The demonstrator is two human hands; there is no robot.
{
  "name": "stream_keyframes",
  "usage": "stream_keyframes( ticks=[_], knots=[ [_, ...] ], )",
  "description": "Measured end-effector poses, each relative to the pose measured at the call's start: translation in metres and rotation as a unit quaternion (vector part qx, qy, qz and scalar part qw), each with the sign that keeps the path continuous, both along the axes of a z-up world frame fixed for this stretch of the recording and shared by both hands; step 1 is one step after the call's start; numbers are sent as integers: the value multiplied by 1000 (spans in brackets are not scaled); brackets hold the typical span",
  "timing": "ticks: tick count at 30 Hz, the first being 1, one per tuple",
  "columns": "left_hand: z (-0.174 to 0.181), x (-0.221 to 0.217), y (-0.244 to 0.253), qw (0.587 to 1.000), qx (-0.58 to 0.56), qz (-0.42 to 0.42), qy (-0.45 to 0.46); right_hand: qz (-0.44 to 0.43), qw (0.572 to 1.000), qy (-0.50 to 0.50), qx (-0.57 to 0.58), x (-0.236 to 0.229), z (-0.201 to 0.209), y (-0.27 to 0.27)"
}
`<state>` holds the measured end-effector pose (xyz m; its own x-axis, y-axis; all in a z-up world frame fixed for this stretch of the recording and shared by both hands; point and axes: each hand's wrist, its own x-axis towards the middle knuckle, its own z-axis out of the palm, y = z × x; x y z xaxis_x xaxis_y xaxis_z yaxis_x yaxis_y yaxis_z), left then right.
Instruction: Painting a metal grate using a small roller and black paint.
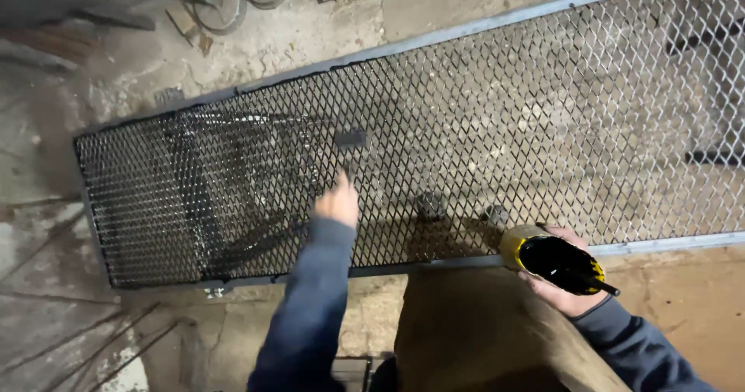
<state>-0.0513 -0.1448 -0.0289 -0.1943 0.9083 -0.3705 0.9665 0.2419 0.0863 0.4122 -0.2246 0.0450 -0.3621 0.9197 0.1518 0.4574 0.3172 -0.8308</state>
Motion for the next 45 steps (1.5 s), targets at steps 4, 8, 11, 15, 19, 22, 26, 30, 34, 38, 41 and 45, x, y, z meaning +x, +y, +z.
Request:
stream_keyframes(
  ticks=[4,8,11,15,19,22,26,30,34,38,41,45],
  knots=[
    [33,-6,-83,994,-106,18,30,-3,999,-34,14,-4,5,5],
    [25,-25,-53,998,-46,-27,42,-29,999,-22,6,-2,3,0],
    [28,-10,33,999,-27,-35,11,-50,998,10,-41,1,4,-5],
    [43,26,127,998,-50,12,-40,-60,998,-19,-9,-1,15,-11],
    [36,17,89,999,-50,11,-14,-61,998,25,-7,-4,10,-7],
    [30,-11,-2,998,-17,-58,6,-90,996,-16,-9,-3,5,-11],
    [36,-31,-64,997,-46,-37,48,-90,993,17,-74,-2,1,-8],
    [55,-7,-2,998,-65,-9,8,-77,996,2,-37,1,12,-5],
    [20,15,101,999,1,-44,-5,-84,990,43,-108,-1,29,-9],
    [-11,24,125,996,78,-37,10,-101,989,34,-107,1,26,-18],
    [1,11,55,993,108,-53,0,-103,988,40,-107,1,22,-14],
    [20,-13,-98,996,-12,-48,70,-110,986,92,-81,-1,22,-10]
  ],
)
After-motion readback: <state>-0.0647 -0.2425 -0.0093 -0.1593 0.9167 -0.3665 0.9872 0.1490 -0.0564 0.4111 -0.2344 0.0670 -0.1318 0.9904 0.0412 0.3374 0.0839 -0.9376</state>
